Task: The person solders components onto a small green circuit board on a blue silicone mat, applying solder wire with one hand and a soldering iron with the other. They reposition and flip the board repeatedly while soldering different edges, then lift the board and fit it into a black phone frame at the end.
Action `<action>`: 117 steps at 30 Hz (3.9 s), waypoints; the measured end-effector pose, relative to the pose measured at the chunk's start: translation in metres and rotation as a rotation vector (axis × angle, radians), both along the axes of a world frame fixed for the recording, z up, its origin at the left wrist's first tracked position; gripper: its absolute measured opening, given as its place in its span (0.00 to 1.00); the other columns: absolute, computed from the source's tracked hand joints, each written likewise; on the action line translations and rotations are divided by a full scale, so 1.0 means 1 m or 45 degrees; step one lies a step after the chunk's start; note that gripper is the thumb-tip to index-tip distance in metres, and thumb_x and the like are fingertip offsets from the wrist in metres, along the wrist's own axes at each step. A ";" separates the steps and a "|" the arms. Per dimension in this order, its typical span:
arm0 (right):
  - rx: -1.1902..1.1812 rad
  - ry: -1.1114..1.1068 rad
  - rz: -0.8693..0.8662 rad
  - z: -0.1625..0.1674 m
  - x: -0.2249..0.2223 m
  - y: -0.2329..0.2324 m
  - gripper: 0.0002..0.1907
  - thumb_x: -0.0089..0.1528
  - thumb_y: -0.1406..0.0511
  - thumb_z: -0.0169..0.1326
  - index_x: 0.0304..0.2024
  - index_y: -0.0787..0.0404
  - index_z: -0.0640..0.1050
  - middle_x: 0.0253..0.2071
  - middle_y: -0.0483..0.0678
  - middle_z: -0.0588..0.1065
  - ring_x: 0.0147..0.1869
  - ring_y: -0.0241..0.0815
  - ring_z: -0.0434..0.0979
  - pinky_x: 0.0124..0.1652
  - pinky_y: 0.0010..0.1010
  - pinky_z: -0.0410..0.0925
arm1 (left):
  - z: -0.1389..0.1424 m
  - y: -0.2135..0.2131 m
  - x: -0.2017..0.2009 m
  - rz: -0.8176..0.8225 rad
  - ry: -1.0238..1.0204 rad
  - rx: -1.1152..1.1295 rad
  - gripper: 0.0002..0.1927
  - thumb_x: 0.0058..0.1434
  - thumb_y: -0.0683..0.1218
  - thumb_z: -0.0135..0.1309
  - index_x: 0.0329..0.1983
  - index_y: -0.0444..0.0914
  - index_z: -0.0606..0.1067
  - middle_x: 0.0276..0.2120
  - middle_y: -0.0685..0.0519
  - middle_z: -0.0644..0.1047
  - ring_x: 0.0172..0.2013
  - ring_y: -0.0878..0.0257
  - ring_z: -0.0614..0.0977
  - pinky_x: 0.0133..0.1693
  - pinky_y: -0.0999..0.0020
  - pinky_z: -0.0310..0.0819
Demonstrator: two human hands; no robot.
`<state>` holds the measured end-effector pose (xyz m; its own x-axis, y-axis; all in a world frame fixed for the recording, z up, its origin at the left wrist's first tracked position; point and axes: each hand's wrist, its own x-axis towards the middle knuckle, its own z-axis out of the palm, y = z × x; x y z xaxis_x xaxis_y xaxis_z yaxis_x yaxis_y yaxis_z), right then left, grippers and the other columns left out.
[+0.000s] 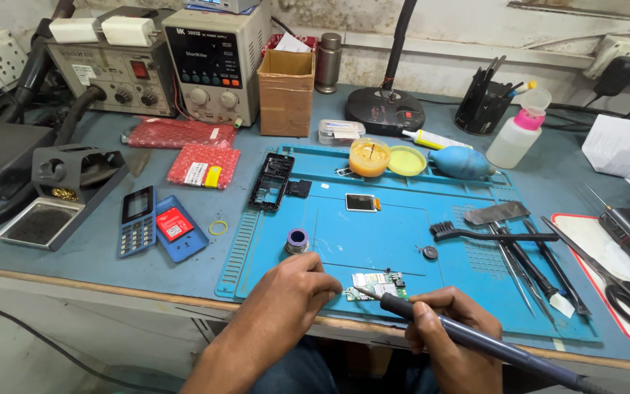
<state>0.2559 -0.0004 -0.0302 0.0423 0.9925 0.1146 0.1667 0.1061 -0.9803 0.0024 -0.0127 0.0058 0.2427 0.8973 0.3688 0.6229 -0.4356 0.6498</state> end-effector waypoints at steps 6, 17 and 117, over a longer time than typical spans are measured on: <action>-0.001 -0.012 0.005 0.000 0.000 0.001 0.12 0.59 0.66 0.56 0.35 0.72 0.80 0.17 0.56 0.76 0.20 0.40 0.75 0.24 0.33 0.69 | 0.001 0.000 -0.001 -0.002 -0.001 -0.025 0.07 0.59 0.42 0.59 0.37 0.37 0.83 0.32 0.47 0.76 0.39 0.51 0.81 0.41 0.57 0.75; -0.004 0.005 0.036 -0.003 0.001 0.001 0.11 0.60 0.66 0.56 0.34 0.72 0.78 0.16 0.55 0.75 0.20 0.39 0.73 0.24 0.32 0.67 | -0.001 0.000 -0.002 -0.013 0.010 0.016 0.06 0.59 0.42 0.59 0.37 0.38 0.84 0.32 0.48 0.77 0.39 0.51 0.81 0.41 0.57 0.75; 0.107 -0.212 -0.125 0.036 -0.071 0.023 0.16 0.58 0.59 0.62 0.33 0.67 0.86 0.20 0.47 0.79 0.25 0.32 0.75 0.27 0.26 0.66 | -0.004 0.000 -0.003 0.142 -0.252 -0.163 0.10 0.58 0.45 0.63 0.41 0.38 0.83 0.35 0.51 0.77 0.33 0.59 0.83 0.36 0.63 0.78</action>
